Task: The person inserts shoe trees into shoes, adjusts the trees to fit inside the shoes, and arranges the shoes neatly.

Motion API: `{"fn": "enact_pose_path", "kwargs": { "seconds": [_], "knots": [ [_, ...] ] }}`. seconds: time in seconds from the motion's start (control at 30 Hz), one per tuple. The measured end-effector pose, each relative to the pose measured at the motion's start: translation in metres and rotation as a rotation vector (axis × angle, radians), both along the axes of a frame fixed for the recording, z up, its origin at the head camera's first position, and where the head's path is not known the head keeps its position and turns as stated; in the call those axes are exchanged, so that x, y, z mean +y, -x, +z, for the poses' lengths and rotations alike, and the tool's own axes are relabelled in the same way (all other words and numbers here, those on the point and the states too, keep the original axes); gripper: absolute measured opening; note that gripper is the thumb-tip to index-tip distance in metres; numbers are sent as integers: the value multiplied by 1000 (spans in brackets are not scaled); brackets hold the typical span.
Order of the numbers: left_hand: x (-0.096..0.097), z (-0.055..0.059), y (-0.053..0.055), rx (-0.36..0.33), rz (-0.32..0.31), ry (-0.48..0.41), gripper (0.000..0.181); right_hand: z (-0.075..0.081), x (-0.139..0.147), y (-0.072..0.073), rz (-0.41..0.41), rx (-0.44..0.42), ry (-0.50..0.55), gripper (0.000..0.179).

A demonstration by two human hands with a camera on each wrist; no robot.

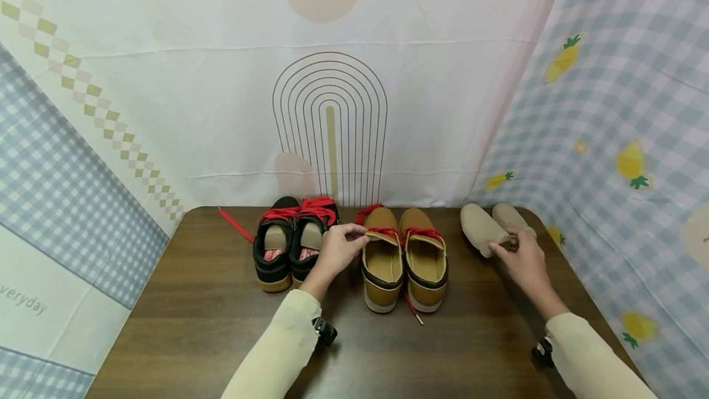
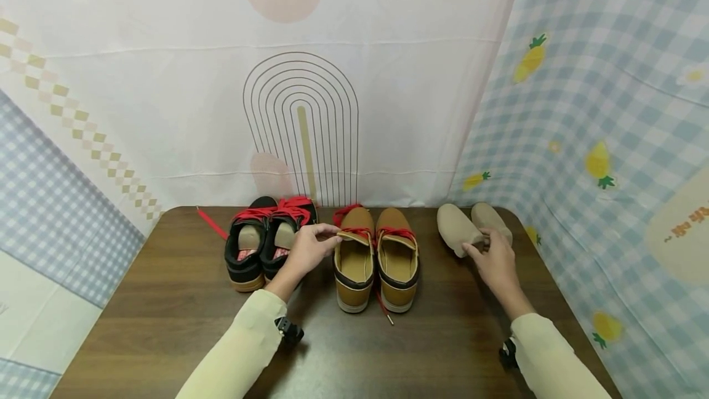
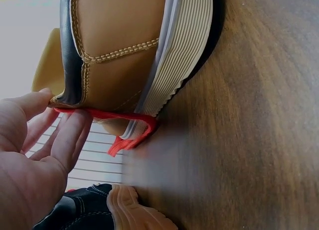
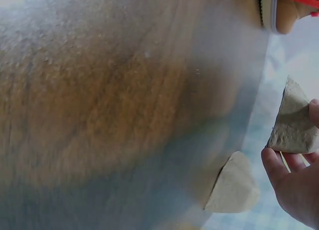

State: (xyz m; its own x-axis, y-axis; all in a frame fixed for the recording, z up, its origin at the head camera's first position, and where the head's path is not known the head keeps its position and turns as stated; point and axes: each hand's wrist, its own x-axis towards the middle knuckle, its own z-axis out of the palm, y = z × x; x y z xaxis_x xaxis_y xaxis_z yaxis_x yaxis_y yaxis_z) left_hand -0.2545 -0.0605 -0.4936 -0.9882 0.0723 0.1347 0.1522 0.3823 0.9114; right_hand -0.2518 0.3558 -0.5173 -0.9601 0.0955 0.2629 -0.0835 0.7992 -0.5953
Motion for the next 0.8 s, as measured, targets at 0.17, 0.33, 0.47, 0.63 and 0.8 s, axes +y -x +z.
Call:
{"fn": "enact_pose_path", "kwargs": {
  "seconds": [0.17, 0.33, 0.47, 0.63, 0.8],
  "knots": [
    [-1, 0, 1, -7, -8, 2, 14, 10, -3, -6, 33, 23, -22, 58],
    [-2, 1, 2, -14, -25, 17, 14, 20, -5, -13, 69, 70, -51, 56],
    [-2, 2, 3, -17, -27, 23, 13, 27, -6, -17, 90, 101, -55, 54],
    [-3, 2, 3, -10, -23, 32, 13, 36, -9, -22, 116, 112, -60, 53],
    [-3, 1, 3, -19, -30, 37, 13, 47, -14, -25, 144, 124, -61, 53]
  ]
}}
